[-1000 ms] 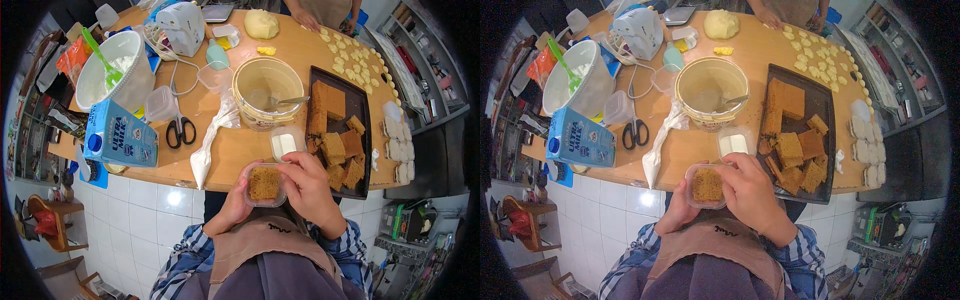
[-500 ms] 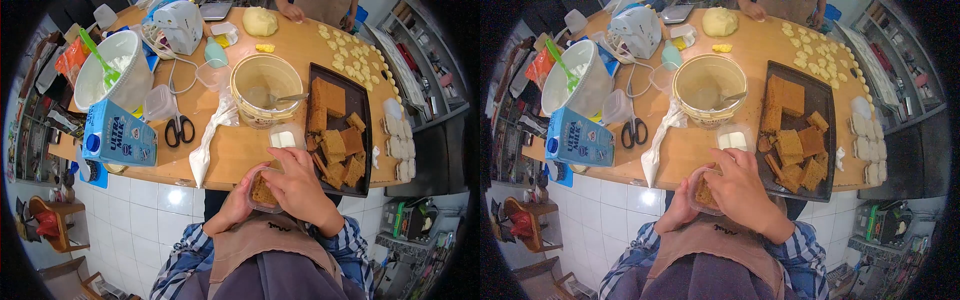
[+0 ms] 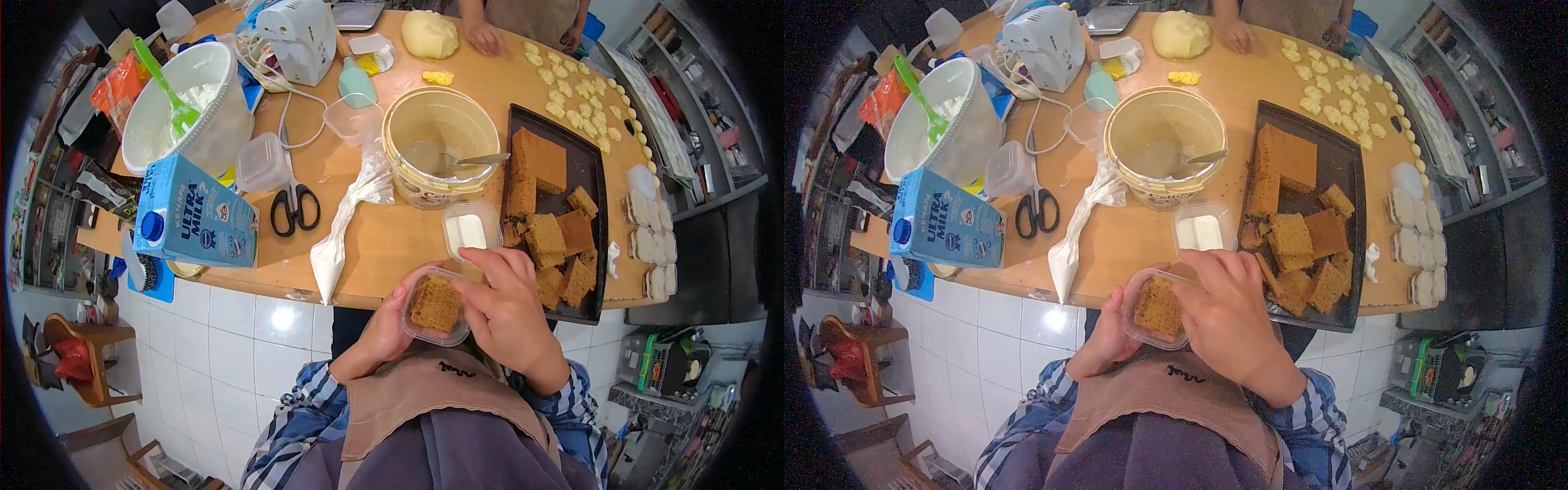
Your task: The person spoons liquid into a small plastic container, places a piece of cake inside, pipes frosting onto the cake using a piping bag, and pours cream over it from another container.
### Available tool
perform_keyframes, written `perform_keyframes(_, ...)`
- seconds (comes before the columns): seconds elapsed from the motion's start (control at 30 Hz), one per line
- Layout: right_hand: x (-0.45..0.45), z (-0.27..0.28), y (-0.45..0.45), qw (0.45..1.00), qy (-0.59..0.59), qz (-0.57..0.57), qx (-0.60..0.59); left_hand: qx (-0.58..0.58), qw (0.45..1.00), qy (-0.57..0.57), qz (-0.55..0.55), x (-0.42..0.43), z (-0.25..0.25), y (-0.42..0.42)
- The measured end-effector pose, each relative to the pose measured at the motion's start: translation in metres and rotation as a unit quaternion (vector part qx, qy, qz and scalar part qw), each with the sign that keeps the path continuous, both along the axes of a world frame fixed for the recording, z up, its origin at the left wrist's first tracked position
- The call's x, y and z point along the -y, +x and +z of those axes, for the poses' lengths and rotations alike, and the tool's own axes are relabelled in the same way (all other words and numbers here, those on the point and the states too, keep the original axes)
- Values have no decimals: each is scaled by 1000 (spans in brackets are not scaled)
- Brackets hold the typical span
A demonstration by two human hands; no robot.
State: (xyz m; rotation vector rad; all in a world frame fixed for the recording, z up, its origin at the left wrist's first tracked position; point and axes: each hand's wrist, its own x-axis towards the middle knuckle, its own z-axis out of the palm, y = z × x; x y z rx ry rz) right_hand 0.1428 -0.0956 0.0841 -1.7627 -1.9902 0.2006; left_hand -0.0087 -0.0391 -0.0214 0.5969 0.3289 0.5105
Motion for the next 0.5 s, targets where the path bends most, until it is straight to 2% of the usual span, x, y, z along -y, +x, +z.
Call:
perform_keyframes(0.37,5,-1,-7,995,-82,-42,38,-5,1000,18,-12,-3,5,3)
perform_keyframes(0.5,6,-3,-3,999,5,-41,-21,-4,1000,29,-6,-2,4,3)
